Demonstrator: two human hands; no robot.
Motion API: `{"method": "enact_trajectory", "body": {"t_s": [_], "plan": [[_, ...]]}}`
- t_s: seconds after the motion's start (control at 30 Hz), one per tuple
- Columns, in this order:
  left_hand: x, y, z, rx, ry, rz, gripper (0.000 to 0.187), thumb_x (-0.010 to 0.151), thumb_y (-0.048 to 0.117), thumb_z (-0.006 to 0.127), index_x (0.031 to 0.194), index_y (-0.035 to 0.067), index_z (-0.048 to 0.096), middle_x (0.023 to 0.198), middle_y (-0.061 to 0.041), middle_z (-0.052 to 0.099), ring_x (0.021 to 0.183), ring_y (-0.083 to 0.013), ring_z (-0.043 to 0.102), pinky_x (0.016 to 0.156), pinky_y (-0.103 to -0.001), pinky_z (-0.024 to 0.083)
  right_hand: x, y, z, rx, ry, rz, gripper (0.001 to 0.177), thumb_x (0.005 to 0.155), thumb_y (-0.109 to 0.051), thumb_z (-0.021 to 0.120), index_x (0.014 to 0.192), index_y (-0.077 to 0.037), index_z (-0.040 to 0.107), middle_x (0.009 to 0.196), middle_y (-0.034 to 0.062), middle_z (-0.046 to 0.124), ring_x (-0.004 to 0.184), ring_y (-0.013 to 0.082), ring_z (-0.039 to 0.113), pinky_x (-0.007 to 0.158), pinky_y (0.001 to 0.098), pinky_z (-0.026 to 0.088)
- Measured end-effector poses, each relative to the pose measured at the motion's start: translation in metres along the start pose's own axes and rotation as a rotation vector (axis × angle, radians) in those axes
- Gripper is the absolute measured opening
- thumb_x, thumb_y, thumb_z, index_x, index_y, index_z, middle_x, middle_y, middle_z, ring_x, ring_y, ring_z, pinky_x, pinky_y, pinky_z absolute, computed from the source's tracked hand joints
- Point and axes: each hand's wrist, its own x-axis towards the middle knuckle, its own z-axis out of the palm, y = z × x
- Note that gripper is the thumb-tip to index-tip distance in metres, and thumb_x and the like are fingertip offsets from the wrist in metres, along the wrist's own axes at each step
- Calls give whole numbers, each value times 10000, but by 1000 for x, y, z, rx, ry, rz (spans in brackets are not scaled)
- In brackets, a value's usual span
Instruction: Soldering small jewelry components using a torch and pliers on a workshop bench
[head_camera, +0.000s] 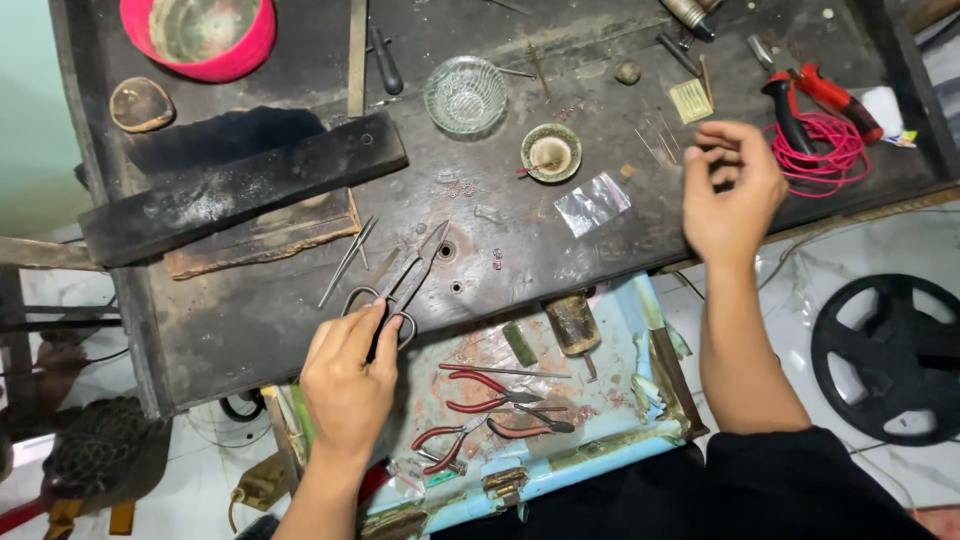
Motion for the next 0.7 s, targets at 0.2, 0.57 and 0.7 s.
{"method": "enact_trajectory", "body": {"t_s": [0.2,0.57,0.7], "plan": [[1,1,-2,13,-22,13,170,943,81,785,1077,-20,762,1048,-115,764,918,-286,687,898,-376,549,8,50,-31,-107,28,21,260,931,66,673,1179,-12,687,1048,133,756,842,148,682,624,234,478],[-4,-1,-1,92,-35,29,207,940,113,800,1108,-6,779,1049,-87,768,875,-280,627,861,-357,542,66,98,-100,-190,218,-208,334,914,289,698,1197,118,647,1044,247,736,910,298,730,740,339,615],[-4,-1,-1,119,-36,35,191,944,122,787,1097,9,777,1055,-67,770,867,-274,630,850,-353,542,109,159,-99,-218,33,-82,254,965,99,814,1173,10,701,1008,143,758,872,197,725,744,305,597]]}}
